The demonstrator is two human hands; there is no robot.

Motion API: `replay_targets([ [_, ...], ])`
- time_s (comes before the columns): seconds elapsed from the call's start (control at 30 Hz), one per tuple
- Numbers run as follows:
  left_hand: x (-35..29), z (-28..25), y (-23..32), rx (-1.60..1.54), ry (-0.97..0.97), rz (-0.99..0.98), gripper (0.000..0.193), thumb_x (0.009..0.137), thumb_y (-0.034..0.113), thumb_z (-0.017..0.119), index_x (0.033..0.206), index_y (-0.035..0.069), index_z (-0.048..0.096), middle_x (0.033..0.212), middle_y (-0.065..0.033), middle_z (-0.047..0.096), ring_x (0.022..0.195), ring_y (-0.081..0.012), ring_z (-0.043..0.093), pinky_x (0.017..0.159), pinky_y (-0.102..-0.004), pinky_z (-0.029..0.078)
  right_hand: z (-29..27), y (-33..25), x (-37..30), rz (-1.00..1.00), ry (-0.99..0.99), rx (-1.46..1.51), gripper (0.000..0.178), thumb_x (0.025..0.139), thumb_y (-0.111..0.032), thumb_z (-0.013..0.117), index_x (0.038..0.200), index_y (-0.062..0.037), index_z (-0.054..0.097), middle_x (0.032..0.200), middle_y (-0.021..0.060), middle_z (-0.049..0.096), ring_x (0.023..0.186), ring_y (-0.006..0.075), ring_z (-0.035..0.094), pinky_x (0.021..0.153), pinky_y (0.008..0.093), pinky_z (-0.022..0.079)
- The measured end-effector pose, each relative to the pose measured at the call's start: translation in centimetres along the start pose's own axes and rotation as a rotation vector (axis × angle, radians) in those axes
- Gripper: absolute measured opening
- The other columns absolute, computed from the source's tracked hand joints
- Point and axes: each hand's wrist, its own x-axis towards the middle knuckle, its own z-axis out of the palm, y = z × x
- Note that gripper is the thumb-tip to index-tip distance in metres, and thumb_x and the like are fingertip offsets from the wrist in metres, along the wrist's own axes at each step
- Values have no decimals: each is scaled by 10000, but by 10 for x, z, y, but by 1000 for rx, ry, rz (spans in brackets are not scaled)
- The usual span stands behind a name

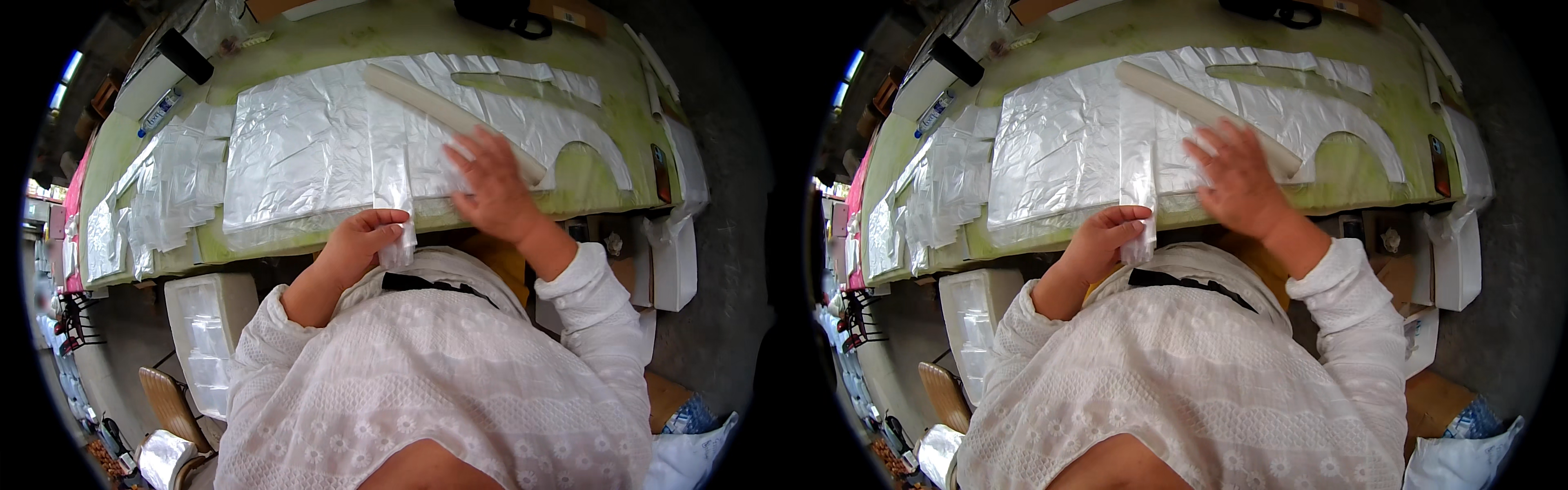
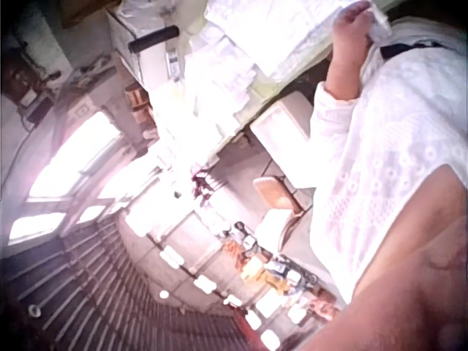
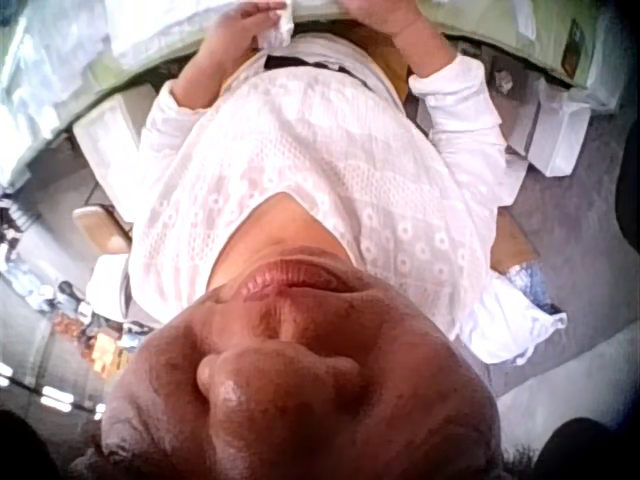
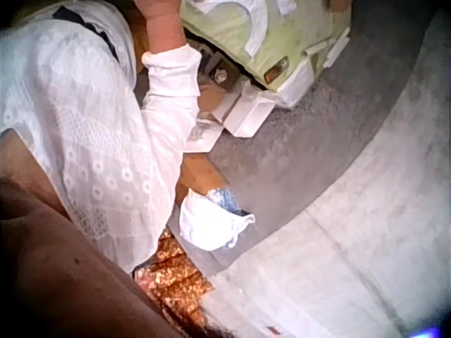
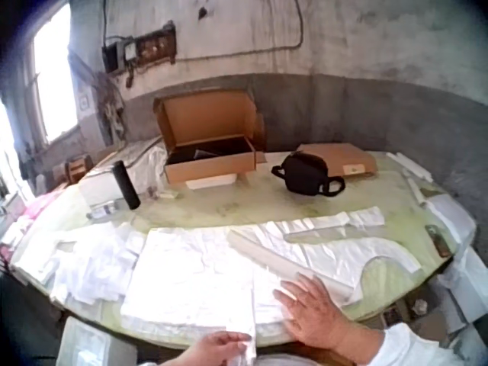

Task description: The person repeatedly wraps small white rectangular items in clear plastic film on a table. They smooth the film, fold edges, and place the wrapped items to the side.

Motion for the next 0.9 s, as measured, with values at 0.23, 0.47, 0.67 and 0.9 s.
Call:
replay_targets([
  [0.23, -40, 16, 11, 209, -198, -137, 462, 1011, 128, 656, 1450, 24, 553, 1071, -33, 658, 911, -119, 638, 789, -281, 566, 53, -40, 13, -66, -146, 233, 431, 829, -135, 700, 1259, -135, 679, 1366, 61, 643, 1347, 325, 518, 1175, 546, 341],
  [0.47, -20, -19, 13, 988, 204, 932, 655, 826, 13, 738, 1446, 43, 528, 1239, -120, 613, 1152, -235, 585, 965, -364, 485, 44, -41, 25, 160, -130, 526, 209, 842, -149, 734, 1046, -102, 741, 1055, 77, 742, 1069, 325, 656, 952, 444, 481],
  [0.67, 30, -8, 13, 1446, 445, 780, 669, 863, 155, 749, 1472, 54, 492, 1082, -126, 698, 1060, -325, 643, 959, -453, 451, 48, -50, 38, 347, -50, 525, 120, 877, -162, 718, 831, -53, 697, 761, 108, 677, 843, 335, 646, 750, 448, 504],
  [0.9, 48, -7, 17, 1260, 526, 815, 662, 905, 205, 741, 1489, 38, 479, 820, -18, 710, 922, -253, 673, 927, -463, 429, 54, -50, 40, 678, -75, 520, 254, 875, -149, 715, 1087, -20, 659, 875, 118, 732, 835, 329, 698, 763, 436, 557],
])
